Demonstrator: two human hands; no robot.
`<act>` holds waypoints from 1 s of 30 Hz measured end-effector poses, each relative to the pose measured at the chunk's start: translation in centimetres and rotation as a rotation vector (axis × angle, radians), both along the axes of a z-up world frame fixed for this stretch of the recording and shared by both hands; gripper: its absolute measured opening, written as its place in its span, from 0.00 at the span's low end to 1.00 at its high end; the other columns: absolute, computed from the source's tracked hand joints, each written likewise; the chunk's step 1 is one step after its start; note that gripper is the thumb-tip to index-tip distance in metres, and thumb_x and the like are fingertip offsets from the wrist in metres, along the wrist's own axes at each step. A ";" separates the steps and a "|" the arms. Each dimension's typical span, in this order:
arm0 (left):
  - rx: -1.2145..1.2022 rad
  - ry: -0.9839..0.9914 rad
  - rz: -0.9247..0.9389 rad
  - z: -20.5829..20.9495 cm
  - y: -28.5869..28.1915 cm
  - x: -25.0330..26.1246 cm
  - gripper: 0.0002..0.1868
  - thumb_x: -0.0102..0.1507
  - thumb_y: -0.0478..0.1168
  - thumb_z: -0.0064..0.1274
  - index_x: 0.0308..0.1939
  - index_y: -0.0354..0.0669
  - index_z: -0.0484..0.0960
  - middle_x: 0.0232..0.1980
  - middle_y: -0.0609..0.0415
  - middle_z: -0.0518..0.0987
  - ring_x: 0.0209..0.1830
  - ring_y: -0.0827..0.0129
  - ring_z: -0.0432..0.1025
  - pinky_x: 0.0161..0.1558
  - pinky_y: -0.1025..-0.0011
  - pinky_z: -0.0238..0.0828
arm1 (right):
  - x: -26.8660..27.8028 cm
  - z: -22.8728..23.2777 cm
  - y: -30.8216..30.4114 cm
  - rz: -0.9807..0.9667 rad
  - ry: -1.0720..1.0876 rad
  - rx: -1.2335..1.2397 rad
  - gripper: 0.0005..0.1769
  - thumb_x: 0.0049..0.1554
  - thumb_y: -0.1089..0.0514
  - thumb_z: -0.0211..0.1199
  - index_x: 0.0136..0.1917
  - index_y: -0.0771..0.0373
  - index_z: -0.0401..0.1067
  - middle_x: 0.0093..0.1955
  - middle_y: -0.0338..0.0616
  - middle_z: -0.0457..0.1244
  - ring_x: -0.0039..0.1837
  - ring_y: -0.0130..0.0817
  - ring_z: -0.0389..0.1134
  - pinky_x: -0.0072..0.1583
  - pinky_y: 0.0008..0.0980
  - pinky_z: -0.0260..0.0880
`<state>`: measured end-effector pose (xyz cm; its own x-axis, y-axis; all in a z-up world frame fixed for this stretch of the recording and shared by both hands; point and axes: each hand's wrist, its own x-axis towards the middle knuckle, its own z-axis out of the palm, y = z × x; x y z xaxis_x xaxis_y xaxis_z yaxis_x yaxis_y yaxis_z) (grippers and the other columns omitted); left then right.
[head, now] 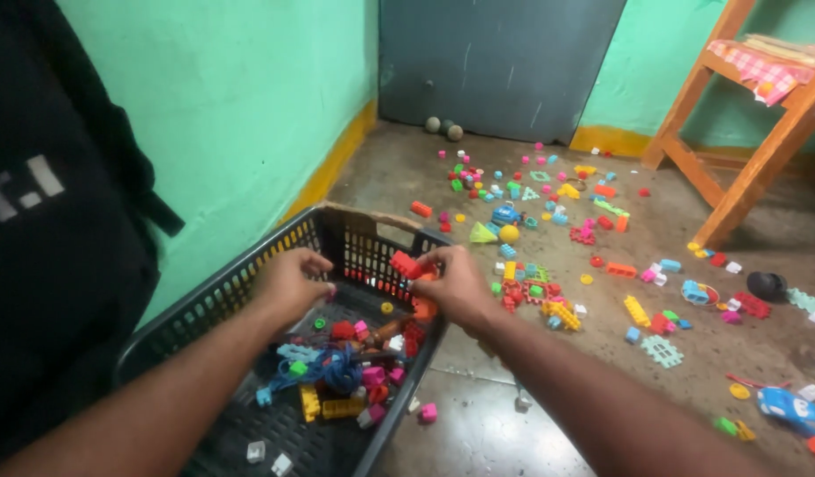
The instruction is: The person picks up plastic building blocks and toy cars from the floor and places them into a basket, then empties the basket and repeats the process.
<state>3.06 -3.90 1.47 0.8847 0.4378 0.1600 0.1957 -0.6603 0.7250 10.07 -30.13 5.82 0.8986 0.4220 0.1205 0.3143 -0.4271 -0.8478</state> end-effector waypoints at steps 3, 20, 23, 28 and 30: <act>0.036 0.001 -0.020 0.0 -0.6 -0.1 0.21 0.50 0.37 0.72 0.47 0.49 0.87 0.48 0.53 0.85 0.49 0.65 0.80 0.52 0.65 0.76 | -0.6 -0.1 1.0 0.005 -0.050 -0.029 0.19 0.48 0.62 0.74 0.54 0.69 0.79 0.53 0.51 0.71 0.53 0.35 0.73 0.55 0.34 0.75; 0.051 0.057 -0.015 -0.4 0.4 0.2 0.23 0.49 0.38 0.74 0.49 0.49 0.87 0.52 0.53 0.84 0.52 0.64 0.79 0.56 0.65 0.74 | 0.0 -0.3 2.4 0.068 0.159 0.118 0.32 0.52 0.66 0.68 0.69 0.66 0.66 0.63 0.50 0.66 0.59 0.38 0.73 0.58 0.34 0.77; 0.041 0.074 -0.014 -0.4 0.4 -0.1 0.24 0.49 0.38 0.74 0.49 0.49 0.87 0.52 0.54 0.84 0.51 0.64 0.79 0.56 0.65 0.75 | 0.5 -1.6 2.9 0.019 0.167 0.092 0.28 0.53 0.64 0.68 0.67 0.67 0.68 0.63 0.52 0.67 0.60 0.39 0.72 0.60 0.34 0.76; -0.008 0.153 0.007 -1.8 0.5 0.8 0.24 0.50 0.38 0.74 0.50 0.49 0.86 0.51 0.53 0.85 0.50 0.65 0.80 0.54 0.66 0.77 | 1.9 -3.9 4.1 -0.119 0.301 0.122 0.24 0.57 0.58 0.67 0.65 0.69 0.71 0.62 0.54 0.68 0.58 0.37 0.72 0.57 0.35 0.76; -0.208 0.106 0.028 -3.4 0.8 2.2 0.23 0.51 0.39 0.71 0.50 0.45 0.85 0.50 0.51 0.85 0.48 0.63 0.81 0.51 0.64 0.80 | 1.1 -2.6 4.6 -0.195 0.428 0.227 0.29 0.59 0.53 0.65 0.71 0.63 0.65 0.62 0.52 0.65 0.53 0.37 0.67 0.50 0.37 0.72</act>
<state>5.27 -3.08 -1.97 0.8787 0.4765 -0.0295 0.2941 -0.4916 0.8196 11.12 -25.53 3.26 0.9467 0.2477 -0.2058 -0.1477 -0.2338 -0.9610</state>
